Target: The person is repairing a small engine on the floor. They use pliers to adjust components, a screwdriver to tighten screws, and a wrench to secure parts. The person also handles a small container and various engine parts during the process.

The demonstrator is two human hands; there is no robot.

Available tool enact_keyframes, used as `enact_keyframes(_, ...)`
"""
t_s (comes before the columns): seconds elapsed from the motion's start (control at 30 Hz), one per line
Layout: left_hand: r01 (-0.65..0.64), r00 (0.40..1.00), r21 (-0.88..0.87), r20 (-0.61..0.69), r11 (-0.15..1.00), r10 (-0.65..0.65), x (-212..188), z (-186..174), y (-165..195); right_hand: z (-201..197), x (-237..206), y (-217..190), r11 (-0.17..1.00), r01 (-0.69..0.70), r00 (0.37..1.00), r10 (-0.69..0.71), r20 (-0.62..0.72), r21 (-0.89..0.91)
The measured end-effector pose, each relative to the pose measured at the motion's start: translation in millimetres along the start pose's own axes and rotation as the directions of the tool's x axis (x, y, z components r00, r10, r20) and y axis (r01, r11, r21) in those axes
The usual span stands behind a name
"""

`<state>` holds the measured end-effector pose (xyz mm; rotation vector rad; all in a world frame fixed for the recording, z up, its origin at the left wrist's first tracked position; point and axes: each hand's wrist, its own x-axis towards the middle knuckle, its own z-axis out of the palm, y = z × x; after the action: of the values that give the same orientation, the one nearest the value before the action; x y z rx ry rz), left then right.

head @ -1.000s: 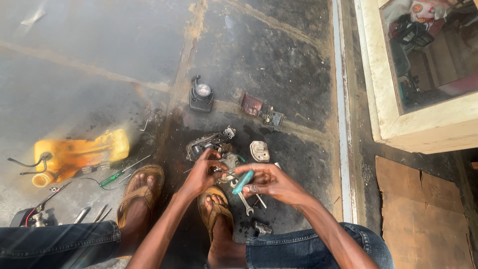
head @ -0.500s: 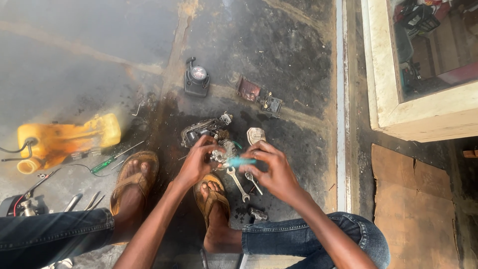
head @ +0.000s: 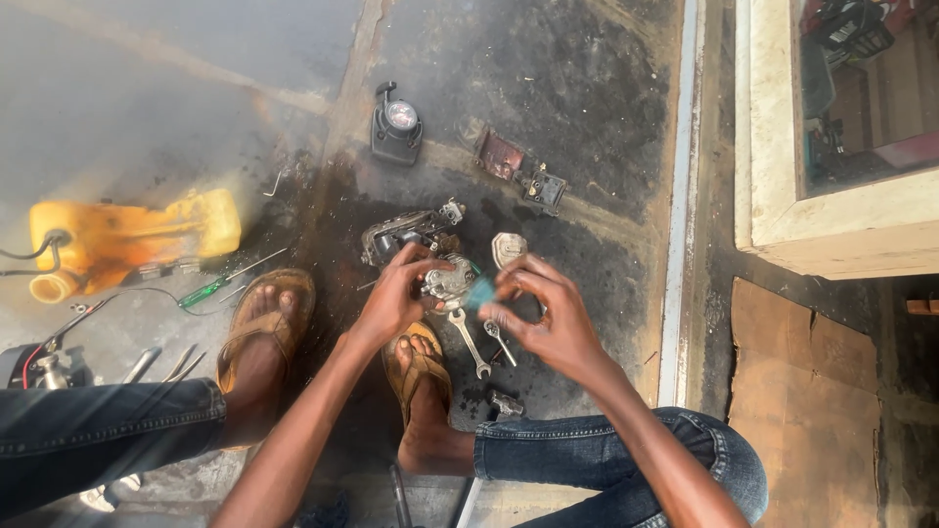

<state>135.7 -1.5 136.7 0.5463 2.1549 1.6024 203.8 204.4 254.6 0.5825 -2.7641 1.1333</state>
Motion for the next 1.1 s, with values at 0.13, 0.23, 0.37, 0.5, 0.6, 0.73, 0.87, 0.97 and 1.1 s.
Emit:
enact_keyframes(0.13,-0.052,0.999,0.027,-0.011,0.998,0.052,-2,1,-2,5,-5,-3,0.755,-0.654,0.741,0.652,0.157,-0.050)
enact_keyframes(0.23,-0.051,0.999,0.049,-0.004,0.998,0.051,-2,1,-6,1,-5,-7,0.608,-0.749,0.662,0.663,0.349,0.263)
enact_keyframes(0.37,-0.069,0.998,0.028,-0.010,0.997,0.069,-2,2,-10,0,-3,-6,0.965,-0.187,0.978,0.164,0.131,0.185)
enact_keyframes(0.5,-0.090,0.996,0.036,-0.016,0.995,0.091,-2,2,-13,6,-6,-4,0.800,-0.581,0.800,0.595,0.078,-0.147)
enact_keyframes(0.6,-0.177,0.982,0.056,-0.055,0.983,0.180,-1,3,-13,5,-6,-3,0.582,-0.747,0.663,0.683,0.307,0.321)
enact_keyframes(0.73,-0.068,0.998,0.024,-0.012,0.997,0.069,-1,1,-10,-2,-2,-6,0.891,-0.396,0.908,0.345,0.236,0.222)
enact_keyframes(0.87,-0.082,0.996,-0.026,-0.018,0.996,0.082,-2,-2,-7,4,-1,-13,0.906,-0.412,0.898,0.422,0.122,-0.095)
enact_keyframes(0.97,-0.098,0.995,-0.006,-0.024,0.995,0.097,-4,-1,-8,7,-4,-12,0.650,-0.759,0.633,0.721,0.282,0.043)
enact_keyframes(1.1,-0.090,0.996,0.004,-0.018,0.996,0.090,-4,0,-13,2,-5,-2,0.812,-0.542,0.819,0.451,0.355,0.218)
